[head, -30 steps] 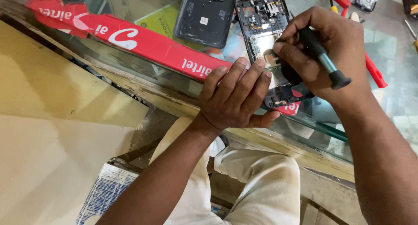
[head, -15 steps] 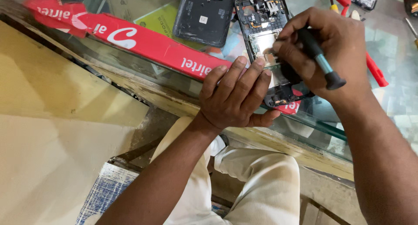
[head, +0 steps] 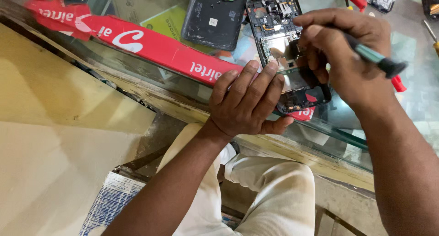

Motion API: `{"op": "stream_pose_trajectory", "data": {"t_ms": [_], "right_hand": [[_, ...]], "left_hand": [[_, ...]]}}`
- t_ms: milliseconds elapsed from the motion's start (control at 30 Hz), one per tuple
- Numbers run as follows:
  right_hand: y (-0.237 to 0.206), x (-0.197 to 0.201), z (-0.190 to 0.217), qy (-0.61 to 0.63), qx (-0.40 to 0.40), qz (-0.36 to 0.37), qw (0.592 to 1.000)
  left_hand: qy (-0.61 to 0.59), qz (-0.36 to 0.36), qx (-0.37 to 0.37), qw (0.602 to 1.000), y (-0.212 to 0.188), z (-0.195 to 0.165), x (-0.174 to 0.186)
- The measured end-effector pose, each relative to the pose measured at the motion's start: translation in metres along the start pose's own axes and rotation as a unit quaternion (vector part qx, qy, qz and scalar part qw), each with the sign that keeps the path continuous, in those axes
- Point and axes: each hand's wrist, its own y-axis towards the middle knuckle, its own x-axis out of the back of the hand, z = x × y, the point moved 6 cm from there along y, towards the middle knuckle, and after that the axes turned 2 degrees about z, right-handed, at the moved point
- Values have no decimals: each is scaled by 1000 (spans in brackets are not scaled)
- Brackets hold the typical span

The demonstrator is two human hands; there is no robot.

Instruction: The person uses a precision screwdriver to remove screws from the internal frame of a disassembled smartphone. They then use a toothbrush to clean the interior components and continue adjusting parts with the screwdriver.

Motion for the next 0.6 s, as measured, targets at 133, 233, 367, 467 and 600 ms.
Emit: {"op": "stream_pose_trajectory", "data": {"t_ms": [133,233,367,467,600], "right_hand": [[-3,6,0,1,36,-1,999],[-4,12,-5,0,75,12,997],[-3,12,-15,-15,128,78,989],[-1,15,-24,13,115,81,990],[0,16,-29,7,82,78,994]], "left_hand": [[-6,1,-3,1000,0,1,0],[-10,3,-3,1000,1,1,1],[-8,9,-4,1000,1,1,3],[-5,6,-3,1000,1,1,4],[-9,9,-2,1000,2,1,3]]}}
